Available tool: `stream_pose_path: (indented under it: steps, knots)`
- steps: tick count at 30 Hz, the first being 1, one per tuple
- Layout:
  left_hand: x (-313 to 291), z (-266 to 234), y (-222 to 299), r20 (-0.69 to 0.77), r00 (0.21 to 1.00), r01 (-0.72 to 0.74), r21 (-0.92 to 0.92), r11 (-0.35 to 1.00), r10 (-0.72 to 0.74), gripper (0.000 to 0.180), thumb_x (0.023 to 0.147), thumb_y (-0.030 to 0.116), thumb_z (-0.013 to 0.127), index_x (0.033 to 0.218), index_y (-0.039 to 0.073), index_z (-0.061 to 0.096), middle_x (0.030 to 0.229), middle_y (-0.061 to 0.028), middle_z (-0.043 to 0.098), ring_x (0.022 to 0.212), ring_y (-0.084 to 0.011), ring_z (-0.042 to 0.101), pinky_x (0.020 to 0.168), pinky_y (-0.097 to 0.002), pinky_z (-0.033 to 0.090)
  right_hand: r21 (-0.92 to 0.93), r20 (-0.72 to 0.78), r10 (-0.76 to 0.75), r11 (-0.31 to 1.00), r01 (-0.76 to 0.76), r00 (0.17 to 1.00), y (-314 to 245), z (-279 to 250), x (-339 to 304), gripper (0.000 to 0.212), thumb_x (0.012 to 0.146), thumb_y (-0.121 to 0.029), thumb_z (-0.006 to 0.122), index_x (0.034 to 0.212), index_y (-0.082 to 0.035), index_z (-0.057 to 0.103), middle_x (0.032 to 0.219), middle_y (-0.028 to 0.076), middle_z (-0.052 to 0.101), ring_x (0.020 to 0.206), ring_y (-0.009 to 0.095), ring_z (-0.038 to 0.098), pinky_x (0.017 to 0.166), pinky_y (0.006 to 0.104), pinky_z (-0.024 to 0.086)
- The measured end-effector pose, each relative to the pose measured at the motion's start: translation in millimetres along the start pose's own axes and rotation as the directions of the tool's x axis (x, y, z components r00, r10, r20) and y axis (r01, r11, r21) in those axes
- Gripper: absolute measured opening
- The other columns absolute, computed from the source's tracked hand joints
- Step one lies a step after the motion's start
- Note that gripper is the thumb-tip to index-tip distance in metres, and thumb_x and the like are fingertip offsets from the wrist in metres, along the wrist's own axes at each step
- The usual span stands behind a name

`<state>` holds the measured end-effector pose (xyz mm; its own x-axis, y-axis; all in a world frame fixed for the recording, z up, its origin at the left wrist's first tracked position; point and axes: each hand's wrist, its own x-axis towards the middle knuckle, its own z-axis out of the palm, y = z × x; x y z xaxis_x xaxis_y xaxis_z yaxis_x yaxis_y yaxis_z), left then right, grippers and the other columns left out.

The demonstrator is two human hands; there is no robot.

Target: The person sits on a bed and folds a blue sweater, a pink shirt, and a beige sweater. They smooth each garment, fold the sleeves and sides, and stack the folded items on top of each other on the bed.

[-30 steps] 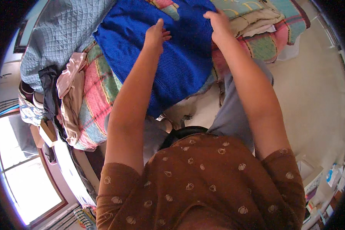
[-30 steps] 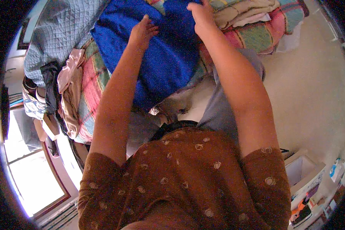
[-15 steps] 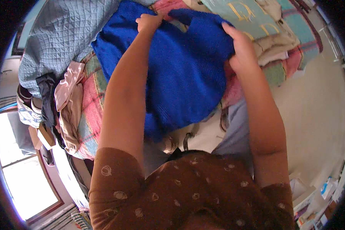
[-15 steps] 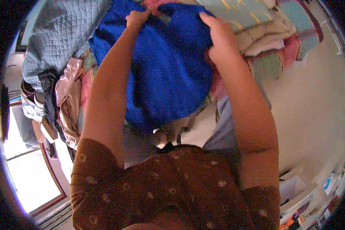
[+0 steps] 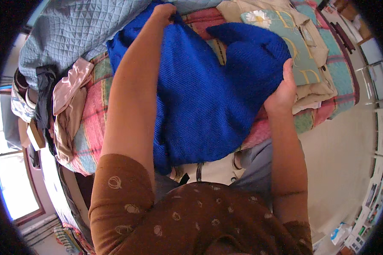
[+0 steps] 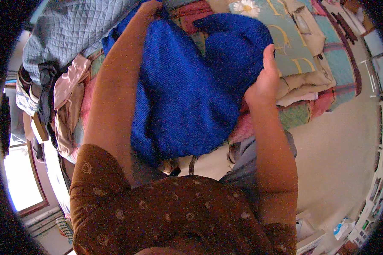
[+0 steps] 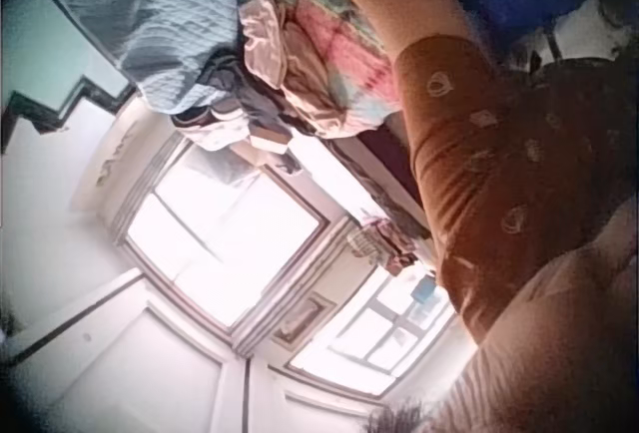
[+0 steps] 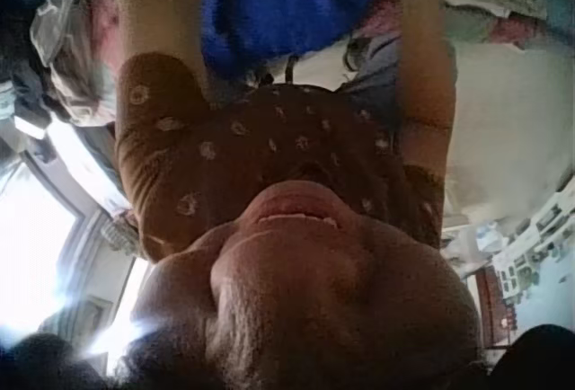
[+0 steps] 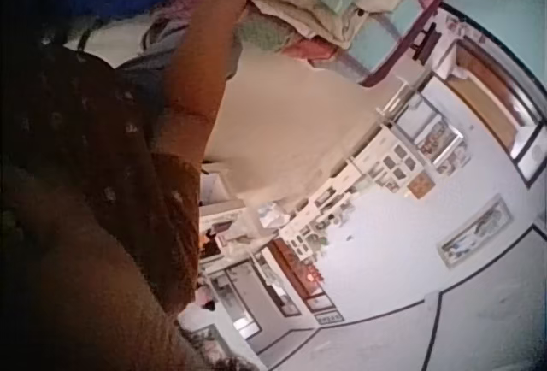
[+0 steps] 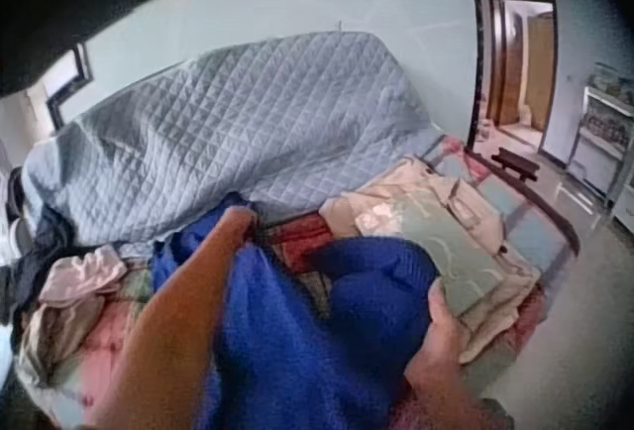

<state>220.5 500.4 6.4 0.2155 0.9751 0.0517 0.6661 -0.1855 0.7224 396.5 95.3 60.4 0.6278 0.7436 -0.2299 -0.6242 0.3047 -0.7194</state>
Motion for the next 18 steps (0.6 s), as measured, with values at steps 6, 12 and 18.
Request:
stream_pose_path:
  steps: [6,12,18]
  knots:
    - [-40,-71,-92,0.058,0.988,-0.087,-0.549,0.832,0.142,0.033,0.081,0.012,0.054,0.112,0.004,0.064,0.108,-0.0108,0.068,0.097,-0.0259,0.065,0.088,-0.0388,0.053,-0.328,0.934,0.008,0.42,0.846,0.357,62,27,-61,0.045,0.091,-0.024,0.064,0.128,-0.001,0.056,0.113,0.019,0.064,0.108,0.033,0.061,0.092,0.0416,0.048]
    - [-85,-78,-146,0.238,0.971,0.231,-0.874,0.427,-0.037,0.028,0.091,0.016,0.054,0.114,0.004,0.064,0.106,-0.0106,0.07,0.093,-0.0262,0.065,0.085,-0.0362,0.052,-0.392,0.759,0.639,0.289,0.873,0.128,105,8,-100,0.035,0.084,-0.029,0.068,0.112,-0.008,0.065,0.113,0.014,0.063,0.101,0.032,0.06,0.087,0.0425,0.046]
    - [-74,-62,-84,0.11,0.954,0.246,-0.818,0.52,-0.279,0.029,0.086,0.012,0.067,0.112,0.002,0.062,0.1,-0.0107,0.068,0.089,-0.0233,0.065,0.075,-0.0367,0.053,-0.493,0.809,0.323,-0.083,0.866,0.491,90,15,-85,0.039,0.076,-0.027,0.074,0.108,-0.007,0.063,0.118,0.012,0.058,0.113,0.03,0.051,0.095,0.0437,0.04]
